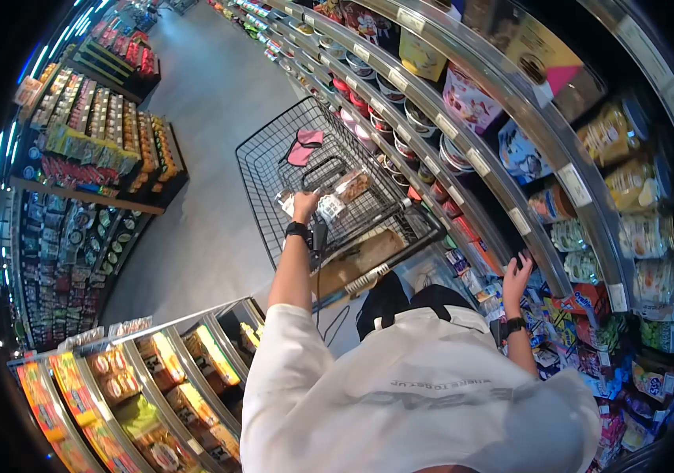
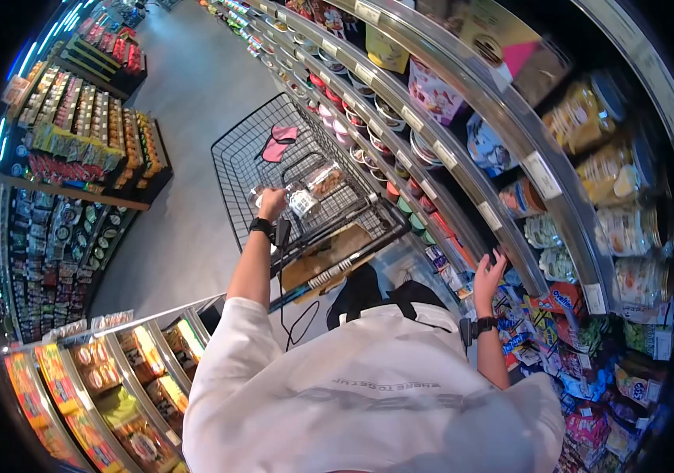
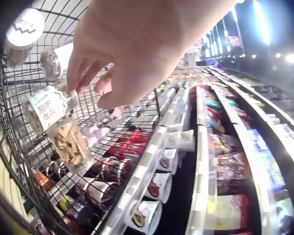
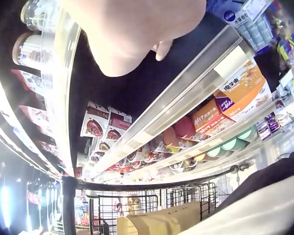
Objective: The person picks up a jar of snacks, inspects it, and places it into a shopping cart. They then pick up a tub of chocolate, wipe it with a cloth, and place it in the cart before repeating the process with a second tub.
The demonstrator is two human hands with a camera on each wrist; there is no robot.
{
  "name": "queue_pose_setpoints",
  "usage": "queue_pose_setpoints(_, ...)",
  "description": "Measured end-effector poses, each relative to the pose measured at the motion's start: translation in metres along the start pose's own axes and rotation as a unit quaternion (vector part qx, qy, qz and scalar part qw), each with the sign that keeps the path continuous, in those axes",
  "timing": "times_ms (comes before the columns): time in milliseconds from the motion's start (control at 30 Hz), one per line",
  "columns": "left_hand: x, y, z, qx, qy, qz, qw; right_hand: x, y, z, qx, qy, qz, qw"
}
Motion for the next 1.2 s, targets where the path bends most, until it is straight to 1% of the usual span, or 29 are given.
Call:
queue_pose_setpoints(33,0.014,0.002,-0.009,-0.023,0.042,-0.116,0.992,0.008,0.001,0.006,0.006,0.016,0.002,1.000)
queue_pose_setpoints(67,0.043,0.011,-0.029,-0.039,0.064,-0.119,0.990,0.013,0.003,0.008,0.001,0.015,-0.010,1.000)
queue_pose_setpoints(100,0.043,0.014,-0.010,-0.028,-0.100,-0.015,0.995,0.013,0.005,0.011,-0.002,0.015,-0.022,1.000)
queue_pose_setpoints(133,0.058,0.030,-0.022,0.024,-0.042,-0.009,0.999,0.017,0.003,0.015,-0.003,0.016,-0.030,0.999)
queue_pose_setpoints(200,0.103,0.058,-0.041,0.066,-0.070,0.008,0.995,0.025,0.001,0.026,0.002,0.050,-0.013,0.999)
queue_pose_setpoints(233,0.103,0.060,-0.030,0.058,-0.155,0.015,0.986,0.032,0.002,0.031,0.004,0.066,-0.006,0.998)
queue_pose_setpoints(267,0.081,0.053,-0.013,0.055,-0.157,-0.015,0.986,0.030,0.003,0.037,0.002,0.083,-0.040,0.996)
queue_pose_setpoints(300,0.085,0.056,-0.012,0.039,-0.165,-0.013,0.985,0.030,0.003,0.041,0.008,0.091,-0.031,0.995)
queue_pose_setpoints(367,0.112,0.069,-0.019,0.004,-0.179,-0.012,0.984,0.029,0.003,0.049,0.020,0.108,-0.018,0.994)
queue_pose_setpoints(400,0.115,0.071,-0.024,0.003,-0.181,-0.046,0.982,0.035,0.002,0.051,0.016,0.109,-0.027,0.994)
queue_pose_setpoints(500,0.118,0.084,-0.029,0.038,-0.149,0.059,0.986,0.045,-0.001,0.054,0.020,0.119,-0.004,0.993)
queue_pose_setpoints(533,0.118,0.086,-0.031,0.023,-0.154,0.099,0.983,0.045,0.001,0.052,0.027,0.119,-0.013,0.992)
queue_pose_setpoints(567,0.117,0.083,-0.034,0.019,-0.145,0.048,0.988,0.046,0.003,0.051,0.034,0.121,-0.023,0.992)
queue_pose_setpoints(633,0.089,0.069,-0.026,0.010,-0.123,-0.054,0.991,0.045,0.006,0.049,0.052,0.115,-0.043,0.991)
queue_pose_setpoints(667,0.054,0.052,-0.008,0.008,-0.143,-0.096,0.985,0.045,0.008,0.046,0.063,0.106,-0.054,0.991)
queue_pose_setpoints(767,0.060,0.045,-0.021,0.018,-0.084,0.001,0.996,0.066,0.015,0.030,0.089,0.080,-0.084,0.989)
queue_pose_setpoints(800,0.006,0.016,0.008,-0.019,-0.065,-0.074,0.995,0.070,0.018,0.026,0.102,0.068,-0.096,0.988)
queue_pose_setpoints(867,-0.064,-0.013,0.047,-0.055,0.029,0.037,0.997,0.088,0.020,0.018,0.119,0.039,-0.121,0.985)
queue_pose_setpoints(900,-0.088,-0.023,0.059,-0.069,0.080,0.091,0.990,0.098,0.022,0.015,0.142,0.021,-0.127,0.981)
queue_pose_setpoints(933,-0.077,-0.031,0.056,-0.071,0.047,0.081,0.993,0.108,0.022,0.012,0.165,0.003,-0.132,0.977)
queue_pose_setpoints(967,-0.132,-0.047,0.101,-0.060,0.028,0.047,0.997,0.120,0.021,0.009,0.188,-0.016,-0.137,0.972)
queue_pose_setpoints(1033,-0.146,-0.067,0.123,-0.080,0.038,0.051,0.995,0.151,0.018,0.008,0.222,-0.056,-0.152,0.961)
queue_pose_setpoints(1067,-0.161,-0.077,0.142,-0.108,0.093,0.065,0.988,0.163,0.016,0.008,0.242,-0.079,-0.163,0.953)
queue_pose_setpoints(1100,-0.188,-0.085,0.173,-0.134,0.147,0.082,0.977,0.173,0.015,0.008,0.261,-0.103,-0.171,0.945)
queue_pose_setpoints(1167,-0.271,-0.085,0.267,-0.107,0.181,0.108,0.972,0.189,0.018,0.014,0.308,-0.120,-0.201,0.922)
queue_pose_setpoints(1200,-0.283,-0.082,0.293,-0.101,0.187,0.128,0.969,0.201,0.018,0.019,0.329,-0.123,-0.220,0.910)
Point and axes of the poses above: each hand's wrist, its own z-axis away from the middle knuckle, its own y-axis out of the palm, x = y × z, the point moved 10 cm from there along -z, towards the middle knuckle, and after that the axes turned 2 degrees about -x, right-handed, at the moved point
